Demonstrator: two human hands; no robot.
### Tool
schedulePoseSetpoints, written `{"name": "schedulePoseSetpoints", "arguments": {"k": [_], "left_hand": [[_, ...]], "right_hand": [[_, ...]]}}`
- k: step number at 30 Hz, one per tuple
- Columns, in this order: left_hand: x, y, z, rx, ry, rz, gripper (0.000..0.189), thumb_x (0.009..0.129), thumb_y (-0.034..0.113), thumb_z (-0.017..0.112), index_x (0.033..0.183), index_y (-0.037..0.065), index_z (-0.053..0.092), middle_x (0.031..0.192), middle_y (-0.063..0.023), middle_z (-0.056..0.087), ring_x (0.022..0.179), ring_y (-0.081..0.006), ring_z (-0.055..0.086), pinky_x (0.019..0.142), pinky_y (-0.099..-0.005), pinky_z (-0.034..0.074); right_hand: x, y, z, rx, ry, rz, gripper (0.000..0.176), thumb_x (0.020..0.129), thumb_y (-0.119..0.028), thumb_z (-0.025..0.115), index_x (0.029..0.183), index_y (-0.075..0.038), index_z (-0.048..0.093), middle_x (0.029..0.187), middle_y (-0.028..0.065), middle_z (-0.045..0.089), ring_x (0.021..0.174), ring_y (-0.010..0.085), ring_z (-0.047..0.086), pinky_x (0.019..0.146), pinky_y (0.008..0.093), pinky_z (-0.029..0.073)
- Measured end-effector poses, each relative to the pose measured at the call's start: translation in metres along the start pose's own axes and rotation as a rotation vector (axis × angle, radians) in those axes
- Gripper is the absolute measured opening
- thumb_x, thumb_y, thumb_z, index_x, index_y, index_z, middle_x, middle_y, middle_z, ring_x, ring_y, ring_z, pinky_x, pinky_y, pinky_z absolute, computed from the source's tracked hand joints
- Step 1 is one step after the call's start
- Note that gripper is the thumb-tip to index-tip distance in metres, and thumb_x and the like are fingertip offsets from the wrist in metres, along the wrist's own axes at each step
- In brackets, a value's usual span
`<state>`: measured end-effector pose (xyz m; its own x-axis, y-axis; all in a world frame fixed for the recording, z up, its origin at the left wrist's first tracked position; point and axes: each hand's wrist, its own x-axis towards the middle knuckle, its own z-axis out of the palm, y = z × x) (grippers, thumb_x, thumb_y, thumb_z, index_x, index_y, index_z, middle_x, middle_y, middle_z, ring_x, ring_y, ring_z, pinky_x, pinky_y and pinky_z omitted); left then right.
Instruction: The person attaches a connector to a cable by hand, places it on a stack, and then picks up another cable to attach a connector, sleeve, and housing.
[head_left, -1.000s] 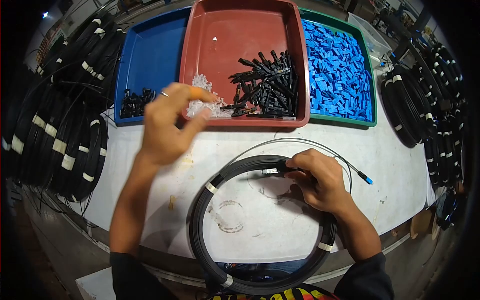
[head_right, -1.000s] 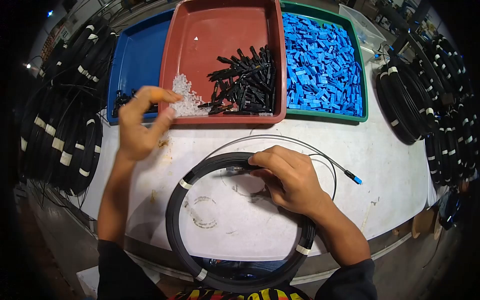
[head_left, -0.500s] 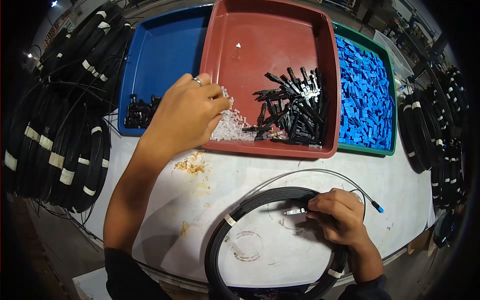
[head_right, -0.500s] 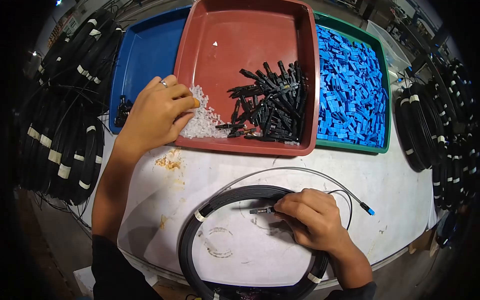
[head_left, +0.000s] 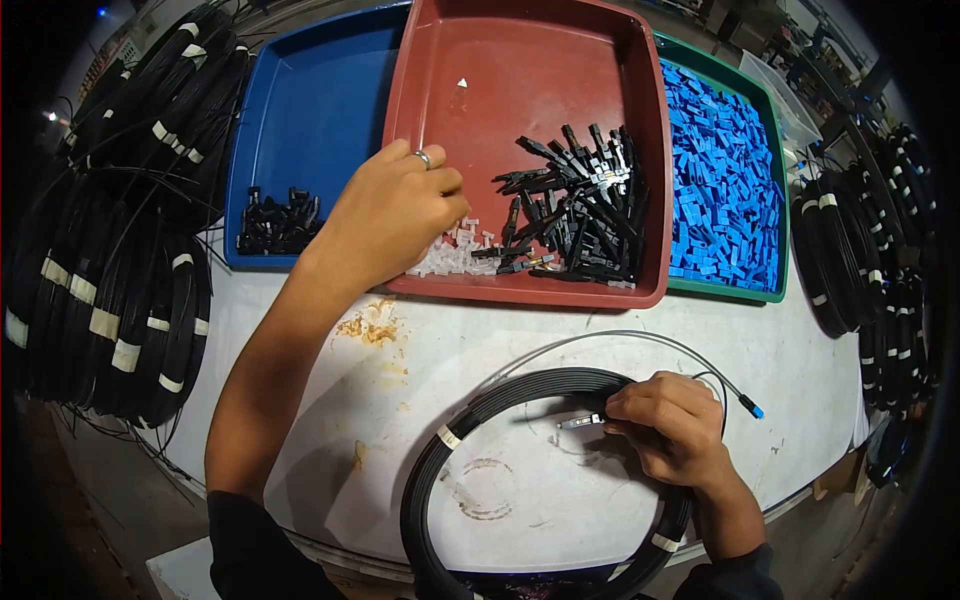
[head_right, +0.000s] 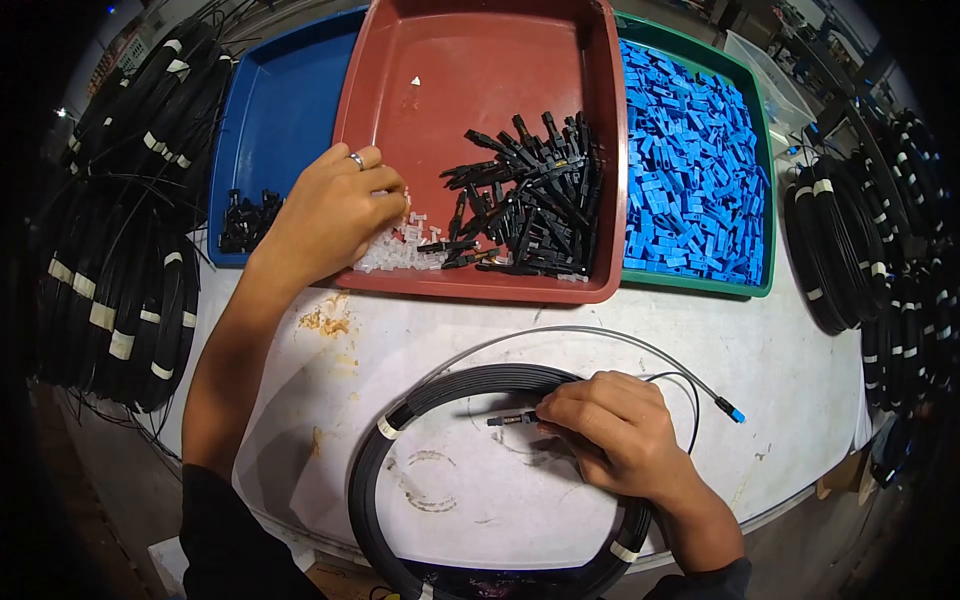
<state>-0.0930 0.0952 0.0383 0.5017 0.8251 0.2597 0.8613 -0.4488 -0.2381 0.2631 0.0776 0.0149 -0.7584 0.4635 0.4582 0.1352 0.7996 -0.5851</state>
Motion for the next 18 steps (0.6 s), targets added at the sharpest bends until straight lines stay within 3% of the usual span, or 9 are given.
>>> {"name": "schedulePoseSetpoints", "arguments": {"k": [6, 8, 11, 12, 13, 15, 18], "left_hand": [[-0.003, 0.012, -0.009, -0.176, 0.32, -0.141, 0.007, 0.088, 0.012, 0.075, 0.091, 0.005, 0.075, 0.086, -0.0057, 0.072, 0.08, -0.0229, 0.064, 0.073, -0.0358, 0.049], [-0.004, 0.025, -0.016, -0.405, 0.372, -0.284, 0.009, 0.088, 0.009, 0.076, 0.095, 0.003, 0.075, 0.083, -0.007, 0.072, 0.07, -0.0197, 0.063, 0.064, -0.0315, 0.049], [-0.002, 0.061, -0.031, -0.645, 0.474, -0.388, 0.013, 0.087, 0.007, 0.076, 0.099, 0.002, 0.075, 0.085, -0.0082, 0.074, 0.068, -0.0131, 0.064, 0.06, -0.0263, 0.047], [-0.003, 0.072, -0.034, -0.768, 0.432, -0.443, 0.014, 0.087, 0.005, 0.077, 0.1, 0.0, 0.076, 0.09, -0.0072, 0.077, 0.074, -0.0087, 0.064, 0.064, -0.0239, 0.047], [-0.004, 0.084, -0.037, -0.769, 0.439, -0.428, 0.014, 0.087, 0.005, 0.077, 0.1, 0.0, 0.076, 0.09, -0.0072, 0.077, 0.074, -0.0087, 0.064, 0.064, -0.0239, 0.047], [-0.007, 0.11, -0.039, -1.091, 0.449, -0.518, 0.012, 0.089, 0.004, 0.077, 0.1, 0.0, 0.076, 0.092, -0.0065, 0.077, 0.079, -0.008, 0.066, 0.068, -0.0238, 0.049], [-0.016, 0.13, -0.034, -1.18, 0.385, -0.45, 0.011, 0.091, 0.004, 0.076, 0.103, 0.003, 0.077, 0.097, -0.0069, 0.077, 0.088, -0.0092, 0.068, 0.076, -0.0237, 0.052]], "right_hand": [[0.001, -0.002, 0.0, 0.004, 0.011, -0.017, 0.029, 0.068, 0.006, 0.08, 0.095, -0.002, 0.071, 0.089, 0.0099, 0.071, 0.07, 0.025, 0.068, 0.06, 0.0359, 0.053], [0.0, -0.004, -0.001, -0.024, 0.03, -0.023, 0.027, 0.072, 0.006, 0.079, 0.097, -0.002, 0.071, 0.088, 0.0105, 0.071, 0.072, 0.0269, 0.068, 0.062, 0.0365, 0.053], [-0.003, -0.005, 0.001, -0.053, 0.155, 0.048, 0.024, 0.077, 0.005, 0.078, 0.099, -0.001, 0.07, 0.088, 0.011, 0.07, 0.073, 0.0288, 0.067, 0.063, 0.0372, 0.053], [-0.004, -0.005, 0.001, -0.027, 0.196, 0.068, 0.023, 0.08, 0.005, 0.076, 0.101, -0.001, 0.07, 0.09, 0.0119, 0.07, 0.076, 0.0299, 0.067, 0.067, 0.0377, 0.052], [-0.003, -0.003, 0.002, -0.039, 0.206, 0.068, 0.023, 0.08, 0.005, 0.076, 0.101, -0.001, 0.07, 0.09, 0.0119, 0.07, 0.076, 0.0299, 0.067, 0.067, 0.0377, 0.052], [-0.005, -0.001, 0.002, -0.017, 0.268, 0.067, 0.024, 0.082, 0.005, 0.075, 0.104, -0.001, 0.07, 0.093, 0.0123, 0.07, 0.081, 0.0301, 0.067, 0.071, 0.0381, 0.052], [-0.013, -0.003, 0.001, -0.036, 0.299, 0.091, 0.026, 0.083, 0.004, 0.074, 0.107, -0.003, 0.071, 0.098, 0.0124, 0.069, 0.088, 0.0308, 0.067, 0.077, 0.0373, 0.052]]}}
